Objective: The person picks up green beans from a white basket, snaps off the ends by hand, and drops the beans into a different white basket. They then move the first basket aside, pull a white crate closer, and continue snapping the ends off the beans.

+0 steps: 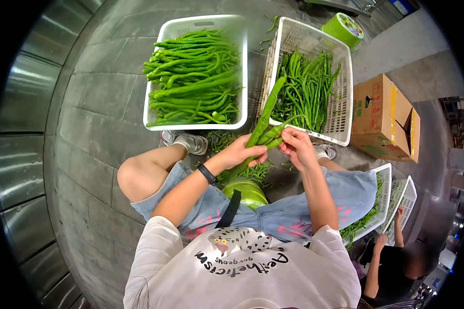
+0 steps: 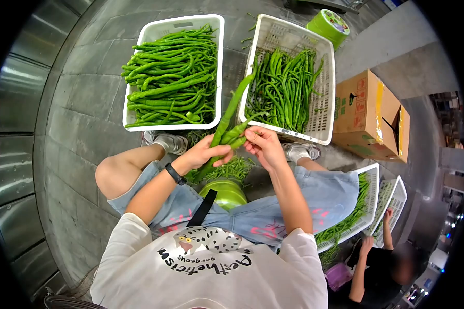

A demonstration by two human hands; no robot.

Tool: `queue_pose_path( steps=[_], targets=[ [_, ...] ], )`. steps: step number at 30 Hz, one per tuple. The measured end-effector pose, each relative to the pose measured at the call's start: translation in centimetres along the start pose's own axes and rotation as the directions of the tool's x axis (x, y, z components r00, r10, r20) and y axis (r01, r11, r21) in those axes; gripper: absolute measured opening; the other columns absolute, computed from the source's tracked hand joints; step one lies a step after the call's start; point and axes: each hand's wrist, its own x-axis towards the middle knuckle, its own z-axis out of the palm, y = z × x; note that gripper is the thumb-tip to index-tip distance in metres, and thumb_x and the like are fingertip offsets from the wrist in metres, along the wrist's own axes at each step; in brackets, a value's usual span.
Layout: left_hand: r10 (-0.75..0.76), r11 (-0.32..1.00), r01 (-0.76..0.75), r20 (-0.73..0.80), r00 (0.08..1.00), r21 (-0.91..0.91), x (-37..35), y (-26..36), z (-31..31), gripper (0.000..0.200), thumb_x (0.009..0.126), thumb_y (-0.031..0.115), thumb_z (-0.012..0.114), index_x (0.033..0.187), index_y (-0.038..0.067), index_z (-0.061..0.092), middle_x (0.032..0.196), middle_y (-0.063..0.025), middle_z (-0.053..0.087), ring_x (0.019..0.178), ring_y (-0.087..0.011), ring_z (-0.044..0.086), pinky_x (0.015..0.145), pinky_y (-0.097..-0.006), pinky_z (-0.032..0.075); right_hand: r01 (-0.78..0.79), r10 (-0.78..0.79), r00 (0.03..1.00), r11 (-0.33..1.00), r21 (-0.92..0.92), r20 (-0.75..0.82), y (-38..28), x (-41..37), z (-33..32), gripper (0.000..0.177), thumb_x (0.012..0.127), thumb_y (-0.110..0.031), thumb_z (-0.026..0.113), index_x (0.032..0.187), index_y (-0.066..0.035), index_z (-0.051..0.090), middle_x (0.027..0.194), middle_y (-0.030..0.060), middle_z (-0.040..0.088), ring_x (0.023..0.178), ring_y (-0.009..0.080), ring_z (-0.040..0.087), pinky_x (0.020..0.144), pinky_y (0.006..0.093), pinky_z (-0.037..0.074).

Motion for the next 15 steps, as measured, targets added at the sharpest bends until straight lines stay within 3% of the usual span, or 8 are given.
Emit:
queue_pose_path(
  steps=[3,5,6,7,9,10,13,15],
  targets=[
    [0.004,0.997,-0.003,0.012,1.000,-0.074,0.1,-0.1,-0.4,0.032,0.092,0.019,0.053,0.118,0.000,0.049,0.072,-0.0058,0.053,0.050,-0.0070,0.043,0.048,-0.0201,0.036,-0.011,-0.029,0.994,0.939,0.345,0.110,0.0,0.2,-0.1,0.023,0.093,-0.018,0.052,0.080,0.001,0.055,0.067,0.0043,0.048,0.054,0.0083,0.036,0.048,0.0190,0.029],
    [0.003,0.992,-0.004,-0.007,1.000,-0.129,-0.1,0.3,-0.5,0.034,0.091,0.021,0.054,0.114,-0.002,0.049,0.071,-0.0068,0.053,0.049,-0.0078,0.043,0.047,-0.0203,0.036,0.059,-0.094,0.992,0.934,0.353,0.083,-1.0,0.0,0.1,0.024,0.093,-0.018,0.051,0.078,0.001,0.053,0.067,0.0048,0.046,0.054,0.0089,0.034,0.048,0.0205,0.028],
    [-0.011,0.986,0.006,-0.028,1.000,-0.169,-0.2,0.3,-0.5,0.034,0.090,0.021,0.054,0.114,-0.002,0.049,0.072,-0.0070,0.054,0.049,-0.0079,0.044,0.047,-0.0204,0.036,0.065,-0.124,0.975,0.954,0.293,0.186,-1.5,0.0,-0.4,0.016,0.090,-0.014,0.056,0.081,0.000,0.055,0.074,0.0047,0.050,0.062,0.0101,0.042,0.056,0.0209,0.036],
    [-0.025,0.978,0.015,-0.048,0.999,-0.207,-0.2,0.4,-0.6,0.034,0.090,0.022,0.055,0.114,-0.002,0.049,0.072,-0.0072,0.054,0.049,-0.0080,0.044,0.046,-0.0204,0.036,0.153,-0.158,0.968,0.987,0.042,0.193,-1.6,-0.1,-0.6,0.012,0.088,-0.011,0.059,0.084,-0.001,0.056,0.078,0.0042,0.052,0.067,0.0101,0.044,0.060,0.0209,0.038],
    [-0.022,0.982,0.015,-0.040,0.999,-0.190,-0.2,0.5,-1.1,0.035,0.090,0.022,0.056,0.114,-0.002,0.049,0.073,-0.0074,0.054,0.050,-0.0081,0.045,0.046,-0.0205,0.037,0.301,-0.216,0.949,0.841,-0.449,0.231,-2.0,-0.3,-0.6,0.010,0.084,-0.007,0.064,0.089,-0.001,0.058,0.086,0.0032,0.054,0.076,0.0100,0.049,0.068,0.0210,0.041],
    [-0.021,0.983,0.014,-0.034,0.999,-0.182,-0.1,0.5,-1.2,0.035,0.090,0.022,0.056,0.115,-0.002,0.049,0.073,-0.0075,0.055,0.050,-0.0081,0.046,0.046,-0.0206,0.037,0.198,-0.142,0.977,0.876,-0.441,0.157,-2.1,-0.5,-0.6,0.021,0.079,-0.003,0.069,0.098,-0.002,0.060,0.096,0.0012,0.055,0.089,0.0088,0.050,0.078,0.0213,0.042],
    [-0.077,0.991,0.078,0.012,0.997,-0.113,0.1,0.9,-1.1,0.036,0.090,0.022,0.057,0.116,-0.001,0.048,0.073,-0.0073,0.055,0.051,-0.0081,0.047,0.047,-0.0206,0.037,0.285,-0.281,0.958,0.895,-0.344,0.061,-2.0,-0.1,0.7,0.023,0.081,-0.005,0.068,0.102,-0.002,0.061,0.095,0.0012,0.055,0.086,0.0080,0.050,0.077,0.0213,0.042],
    [-0.112,0.991,0.114,0.031,0.993,-0.064,0.2,0.7,-0.8,0.037,0.091,0.022,0.056,0.120,0.000,0.047,0.073,-0.0068,0.055,0.051,-0.0079,0.047,0.048,-0.0201,0.037,0.240,-0.255,0.967,0.915,-0.325,-0.002,-1.9,0.0,0.8,0.023,0.083,-0.009,0.067,0.104,0.000,0.061,0.087,0.0006,0.057,0.080,0.0082,0.053,0.075,0.0215,0.043]
  ],
)
